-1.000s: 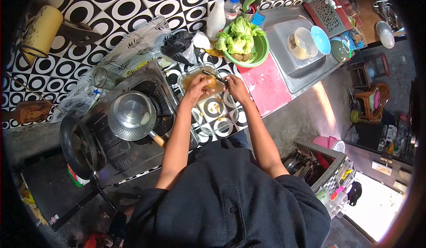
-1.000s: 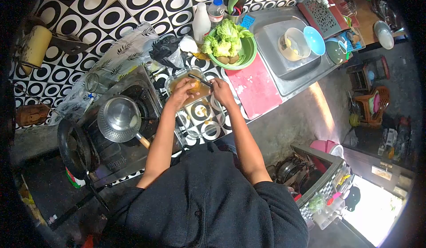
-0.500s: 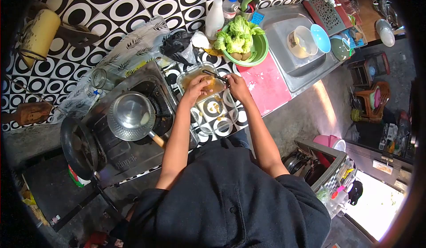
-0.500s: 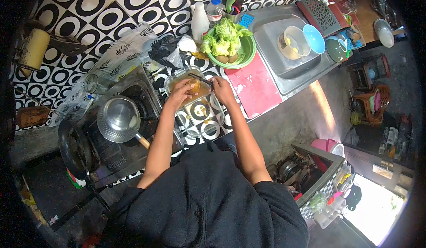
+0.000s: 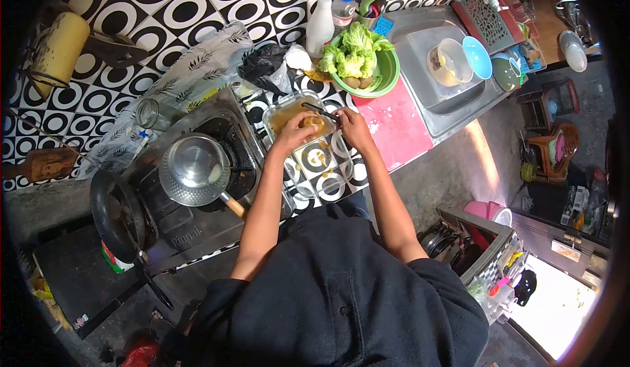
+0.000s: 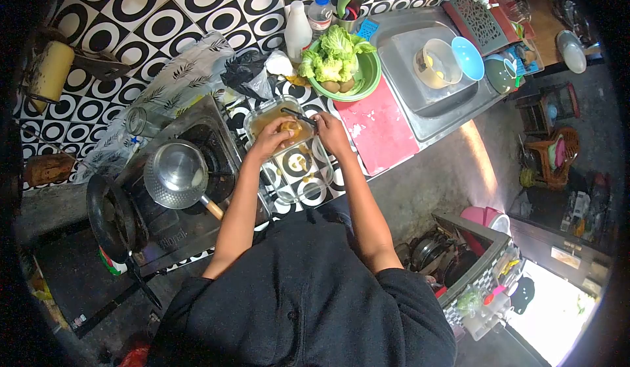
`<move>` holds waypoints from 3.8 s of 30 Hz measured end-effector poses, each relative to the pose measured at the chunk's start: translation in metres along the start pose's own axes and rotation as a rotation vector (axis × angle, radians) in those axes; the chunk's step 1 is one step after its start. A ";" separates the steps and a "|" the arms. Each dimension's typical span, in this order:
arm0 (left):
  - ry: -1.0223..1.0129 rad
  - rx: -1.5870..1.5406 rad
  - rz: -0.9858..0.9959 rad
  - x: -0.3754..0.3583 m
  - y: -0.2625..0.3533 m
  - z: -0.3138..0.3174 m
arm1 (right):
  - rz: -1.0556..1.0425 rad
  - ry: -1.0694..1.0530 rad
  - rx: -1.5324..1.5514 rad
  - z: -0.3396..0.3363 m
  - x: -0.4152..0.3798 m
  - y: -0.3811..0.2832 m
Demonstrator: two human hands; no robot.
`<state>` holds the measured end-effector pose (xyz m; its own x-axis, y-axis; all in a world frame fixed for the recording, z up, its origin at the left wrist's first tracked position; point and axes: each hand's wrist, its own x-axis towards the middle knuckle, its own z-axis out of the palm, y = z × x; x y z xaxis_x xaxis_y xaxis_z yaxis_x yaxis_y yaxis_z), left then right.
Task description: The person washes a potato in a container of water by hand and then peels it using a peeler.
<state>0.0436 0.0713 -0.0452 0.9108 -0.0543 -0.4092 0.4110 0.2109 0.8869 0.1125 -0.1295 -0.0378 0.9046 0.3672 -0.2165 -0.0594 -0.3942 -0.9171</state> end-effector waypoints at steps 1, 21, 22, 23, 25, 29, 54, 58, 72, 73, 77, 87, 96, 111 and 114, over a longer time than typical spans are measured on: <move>-0.020 -0.019 0.017 -0.001 0.001 0.000 | 0.006 0.001 0.005 0.000 0.001 0.001; -0.073 -0.040 0.008 -0.002 0.011 -0.001 | 0.009 -0.023 -0.070 -0.005 -0.002 -0.013; -0.076 -0.044 0.005 -0.002 0.010 -0.002 | 0.006 -0.021 -0.063 -0.005 -0.002 -0.013; -0.080 -0.036 0.006 -0.002 0.010 -0.002 | 0.003 -0.018 -0.057 -0.004 -0.002 -0.012; -0.090 -0.019 0.007 -0.002 0.011 -0.002 | -0.001 -0.007 -0.054 -0.005 -0.002 -0.012; -0.104 -0.002 0.004 -0.005 0.013 -0.001 | -0.009 0.013 -0.045 -0.006 -0.001 -0.011; 0.233 0.381 -0.121 -0.013 0.029 -0.012 | -0.035 -0.084 -0.072 -0.018 0.007 -0.002; 0.200 0.161 0.009 -0.018 0.016 -0.014 | 0.007 -0.166 0.165 -0.021 0.003 0.012; 0.067 -0.265 0.249 -0.052 0.021 0.029 | -0.063 -0.256 0.086 -0.045 -0.054 -0.035; 0.085 -0.267 0.290 -0.052 0.019 0.032 | -0.096 -0.241 0.068 -0.047 -0.055 -0.038; 0.064 -0.360 0.265 -0.060 0.022 0.034 | -0.160 -0.197 -0.053 -0.049 -0.060 -0.052; -0.023 -0.577 0.310 -0.065 0.027 0.041 | -0.199 -0.151 -0.124 -0.045 -0.065 -0.074; -0.037 -0.563 0.284 -0.060 0.026 0.037 | -0.192 -0.133 -0.081 -0.051 -0.058 -0.076; 0.056 -0.556 0.306 -0.057 0.032 0.038 | -0.182 -0.124 -0.076 -0.044 -0.065 -0.074; 0.045 -0.566 0.309 -0.057 0.033 0.038 | -0.176 -0.128 -0.067 -0.042 -0.063 -0.072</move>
<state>0.0069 0.0442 0.0152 0.9763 0.1299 -0.1732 0.0354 0.6931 0.7199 0.0775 -0.1600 0.0558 0.8373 0.5376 -0.0997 0.1267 -0.3681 -0.9211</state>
